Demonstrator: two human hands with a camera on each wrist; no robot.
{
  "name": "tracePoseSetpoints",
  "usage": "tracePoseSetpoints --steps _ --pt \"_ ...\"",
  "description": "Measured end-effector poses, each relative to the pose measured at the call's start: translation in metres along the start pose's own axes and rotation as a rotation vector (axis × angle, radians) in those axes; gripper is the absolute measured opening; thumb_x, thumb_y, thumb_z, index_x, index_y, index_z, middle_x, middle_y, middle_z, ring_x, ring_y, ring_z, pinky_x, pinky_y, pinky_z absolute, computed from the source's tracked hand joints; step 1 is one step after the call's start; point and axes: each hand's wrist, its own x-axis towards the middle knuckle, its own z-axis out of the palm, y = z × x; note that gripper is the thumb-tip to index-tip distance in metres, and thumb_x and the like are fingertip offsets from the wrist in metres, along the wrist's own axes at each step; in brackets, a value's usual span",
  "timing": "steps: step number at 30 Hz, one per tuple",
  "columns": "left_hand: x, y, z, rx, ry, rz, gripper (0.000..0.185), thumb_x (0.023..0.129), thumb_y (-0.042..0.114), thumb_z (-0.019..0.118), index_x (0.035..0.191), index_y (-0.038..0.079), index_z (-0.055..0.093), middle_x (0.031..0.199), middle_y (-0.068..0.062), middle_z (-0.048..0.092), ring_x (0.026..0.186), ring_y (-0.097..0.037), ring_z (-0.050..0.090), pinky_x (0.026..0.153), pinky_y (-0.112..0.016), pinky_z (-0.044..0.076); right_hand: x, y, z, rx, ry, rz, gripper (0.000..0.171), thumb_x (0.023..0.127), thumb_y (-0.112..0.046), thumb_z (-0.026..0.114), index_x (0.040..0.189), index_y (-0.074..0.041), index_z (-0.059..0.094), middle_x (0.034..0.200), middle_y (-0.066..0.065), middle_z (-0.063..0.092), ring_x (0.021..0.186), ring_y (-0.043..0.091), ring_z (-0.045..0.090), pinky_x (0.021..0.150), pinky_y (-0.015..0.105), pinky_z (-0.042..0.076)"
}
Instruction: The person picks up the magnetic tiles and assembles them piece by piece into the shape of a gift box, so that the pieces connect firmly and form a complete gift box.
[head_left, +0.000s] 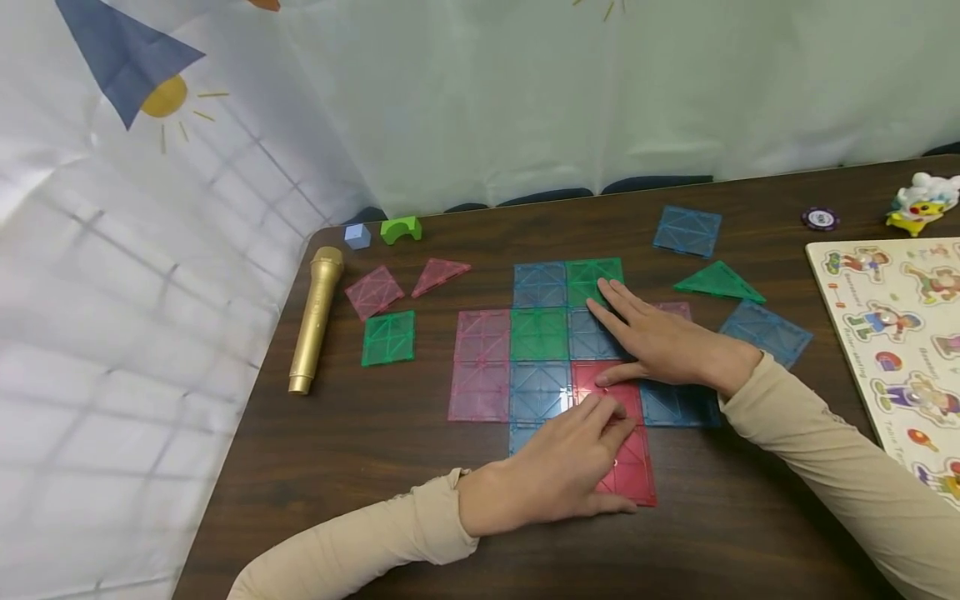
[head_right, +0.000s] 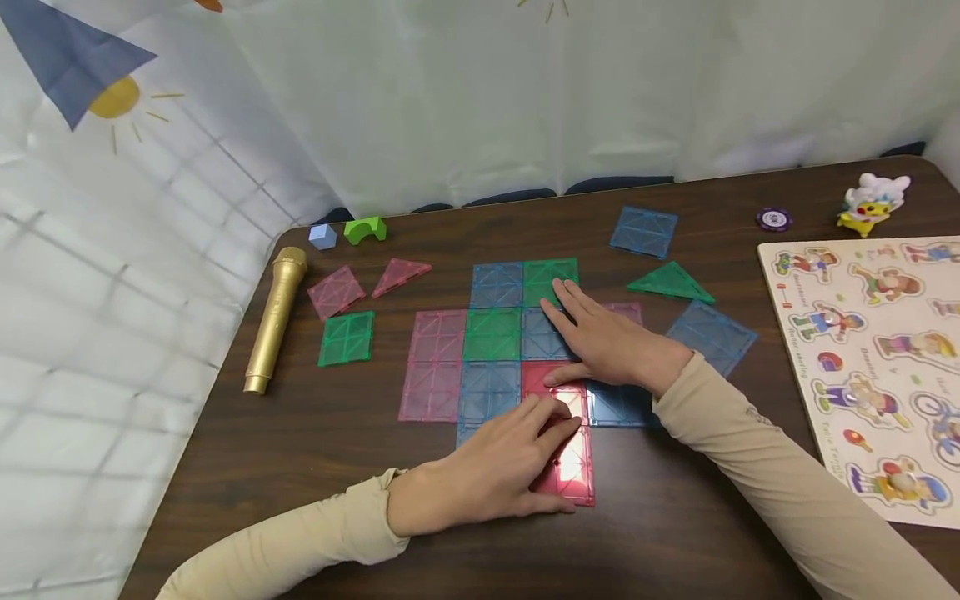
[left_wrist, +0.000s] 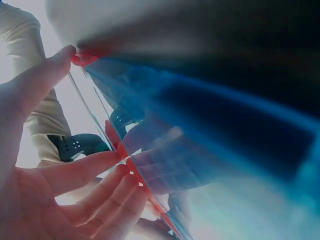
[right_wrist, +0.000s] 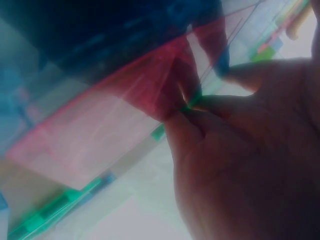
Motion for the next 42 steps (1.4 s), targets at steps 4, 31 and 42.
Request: tracePoseSetpoints --steps 4,31,42 --pt "-0.002 0.002 0.001 0.033 0.002 0.005 0.078 0.091 0.067 0.070 0.139 0.005 0.064 0.129 -0.004 0.056 0.113 -0.014 0.050 0.098 -0.019 0.048 -0.001 0.000 -0.001 -0.003 -0.007 0.008 0.102 0.096 -0.055 0.071 0.164 0.002 0.022 0.171 0.029 0.007 0.157 0.048 0.008 0.118 0.068 0.026" --pt "-0.089 -0.111 -0.017 -0.962 0.235 -0.886 0.067 0.108 0.031 0.056 0.161 -0.003 0.033 0.157 -0.025 0.041 0.142 -0.041 0.049 0.114 -0.054 0.043 -0.063 0.036 -0.005 0.092 -0.092 0.000 0.130 0.069 -0.061 0.089 0.162 0.005 0.026 0.169 0.029 0.014 0.151 0.055 0.021 0.110 0.073 0.034" --pt "-0.097 -0.123 -0.017 -1.646 0.668 -0.944 0.045 0.111 0.006 0.038 0.153 -0.010 0.043 0.152 -0.027 0.052 0.138 -0.035 0.052 0.114 -0.043 0.045 -0.060 0.032 -0.008 0.082 -0.124 0.040 0.133 0.068 -0.061 0.090 0.163 0.003 0.023 0.170 0.029 0.013 0.153 0.054 0.018 0.112 0.074 0.030"
